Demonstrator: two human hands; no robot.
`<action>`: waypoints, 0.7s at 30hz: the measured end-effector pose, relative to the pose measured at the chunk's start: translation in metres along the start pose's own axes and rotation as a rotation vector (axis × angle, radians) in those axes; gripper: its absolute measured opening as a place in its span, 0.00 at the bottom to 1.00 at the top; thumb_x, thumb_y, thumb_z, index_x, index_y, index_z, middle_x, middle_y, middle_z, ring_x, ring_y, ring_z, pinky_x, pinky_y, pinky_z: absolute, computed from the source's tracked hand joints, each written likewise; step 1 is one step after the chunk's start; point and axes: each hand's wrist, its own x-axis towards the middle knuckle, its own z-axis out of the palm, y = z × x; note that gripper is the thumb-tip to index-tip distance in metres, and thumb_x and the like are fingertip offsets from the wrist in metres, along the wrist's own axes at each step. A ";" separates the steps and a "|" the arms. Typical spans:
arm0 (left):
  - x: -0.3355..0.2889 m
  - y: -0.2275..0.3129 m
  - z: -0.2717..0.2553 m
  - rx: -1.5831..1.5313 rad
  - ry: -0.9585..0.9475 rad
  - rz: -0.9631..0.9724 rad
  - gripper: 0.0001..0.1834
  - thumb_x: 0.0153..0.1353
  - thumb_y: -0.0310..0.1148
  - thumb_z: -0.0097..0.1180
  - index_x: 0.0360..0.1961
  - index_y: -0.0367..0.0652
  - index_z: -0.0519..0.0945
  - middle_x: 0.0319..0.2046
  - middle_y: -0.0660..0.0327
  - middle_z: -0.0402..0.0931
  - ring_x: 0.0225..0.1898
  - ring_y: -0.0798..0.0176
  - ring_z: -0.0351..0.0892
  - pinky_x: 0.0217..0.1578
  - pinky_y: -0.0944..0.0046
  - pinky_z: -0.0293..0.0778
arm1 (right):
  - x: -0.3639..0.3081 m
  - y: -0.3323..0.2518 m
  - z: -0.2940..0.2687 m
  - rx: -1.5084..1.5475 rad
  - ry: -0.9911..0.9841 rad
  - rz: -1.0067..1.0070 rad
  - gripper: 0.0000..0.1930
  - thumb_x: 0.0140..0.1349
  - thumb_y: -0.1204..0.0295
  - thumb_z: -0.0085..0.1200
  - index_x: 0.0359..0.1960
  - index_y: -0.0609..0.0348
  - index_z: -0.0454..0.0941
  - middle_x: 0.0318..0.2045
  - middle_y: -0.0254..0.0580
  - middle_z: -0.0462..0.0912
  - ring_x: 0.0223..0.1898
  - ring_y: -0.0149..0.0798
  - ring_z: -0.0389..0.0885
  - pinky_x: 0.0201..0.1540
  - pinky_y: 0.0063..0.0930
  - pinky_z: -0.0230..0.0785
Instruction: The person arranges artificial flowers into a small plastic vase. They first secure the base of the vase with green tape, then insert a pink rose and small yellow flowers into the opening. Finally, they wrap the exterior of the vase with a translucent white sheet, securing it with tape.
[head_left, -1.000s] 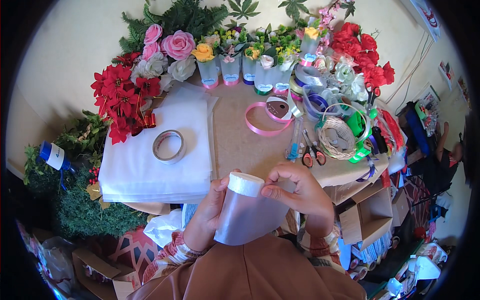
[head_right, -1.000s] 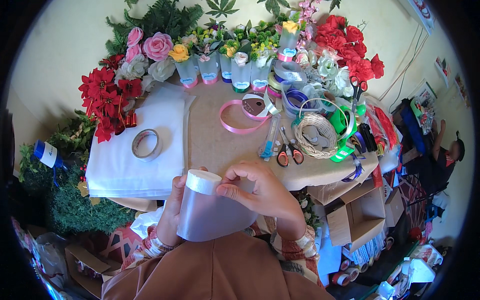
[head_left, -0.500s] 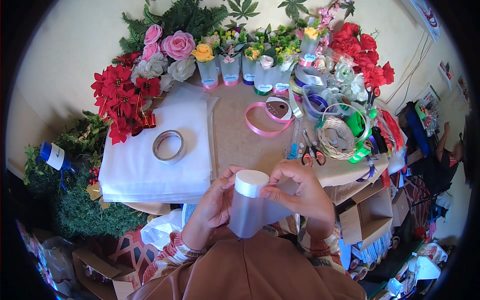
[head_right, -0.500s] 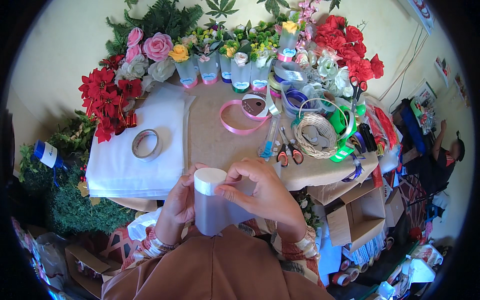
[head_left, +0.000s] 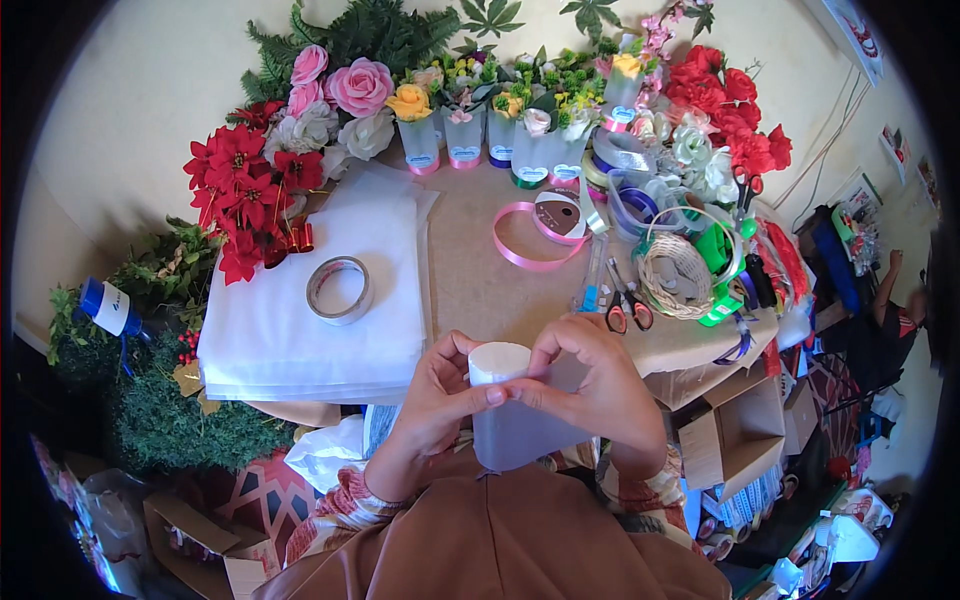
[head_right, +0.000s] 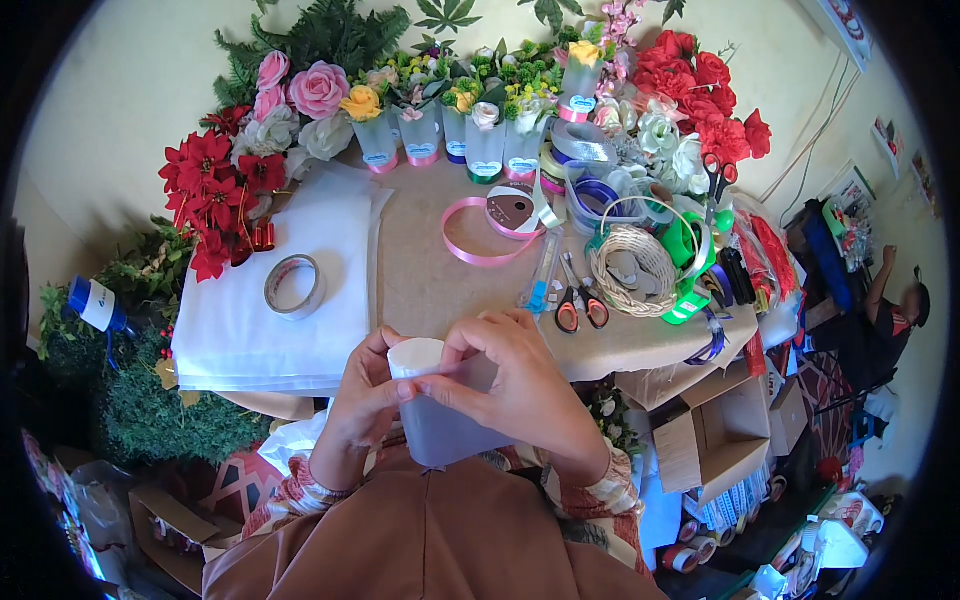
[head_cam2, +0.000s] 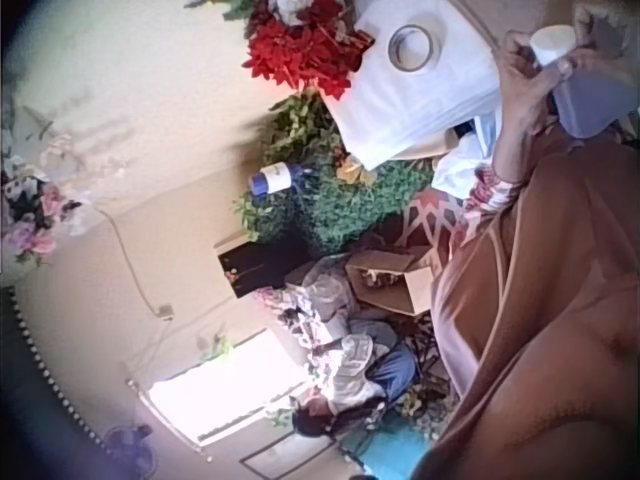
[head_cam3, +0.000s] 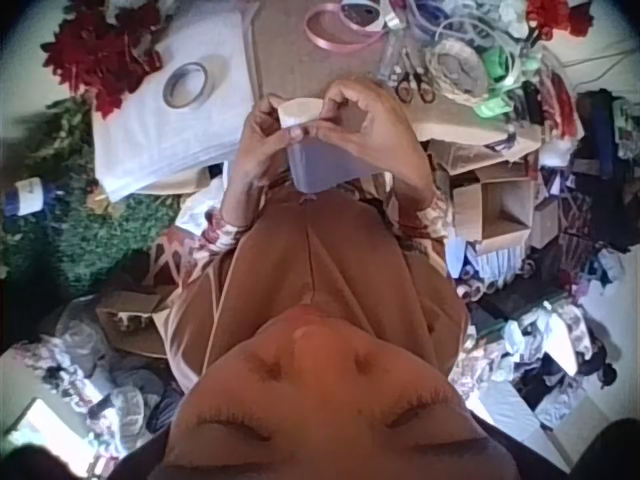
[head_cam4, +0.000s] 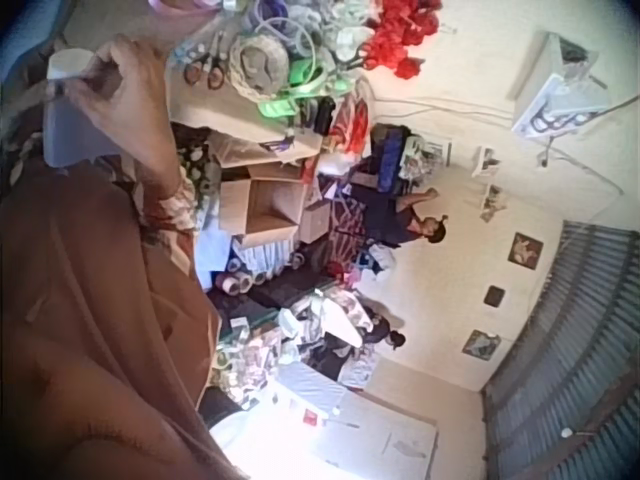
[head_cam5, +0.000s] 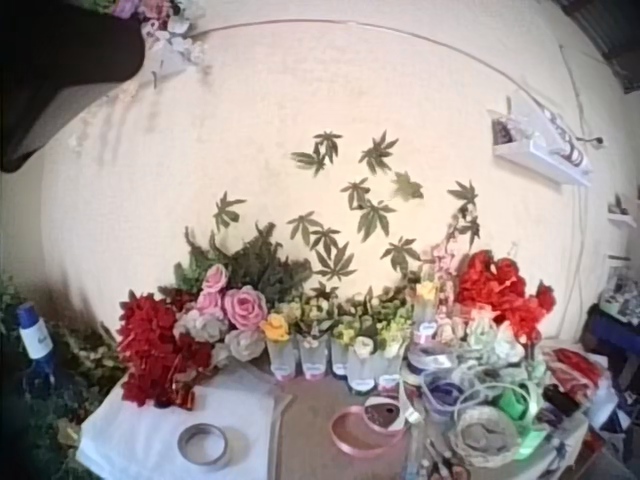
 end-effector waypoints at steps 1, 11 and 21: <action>0.000 0.000 0.000 -0.015 -0.004 -0.008 0.22 0.45 0.25 0.66 0.39 0.41 0.68 0.40 0.59 0.74 0.43 0.66 0.74 0.46 0.64 0.70 | 0.000 0.000 0.000 0.027 0.003 0.009 0.12 0.45 0.68 0.65 0.25 0.54 0.73 0.25 0.31 0.75 0.30 0.34 0.72 0.45 0.28 0.57; 0.001 0.003 0.002 -0.035 -0.024 -0.026 0.21 0.47 0.23 0.63 0.42 0.40 0.68 0.40 0.58 0.74 0.42 0.66 0.75 0.46 0.65 0.71 | 0.001 0.001 0.003 0.072 0.000 0.012 0.12 0.46 0.67 0.65 0.29 0.53 0.75 0.25 0.29 0.76 0.28 0.28 0.74 0.45 0.26 0.55; 0.003 -0.001 -0.004 -0.318 -0.090 -0.163 0.21 0.47 0.31 0.63 0.41 0.39 0.68 0.38 0.59 0.73 0.38 0.65 0.76 0.39 0.64 0.76 | -0.001 0.006 0.003 0.246 -0.013 0.096 0.11 0.47 0.70 0.64 0.31 0.56 0.76 0.25 0.31 0.79 0.29 0.27 0.76 0.44 0.23 0.57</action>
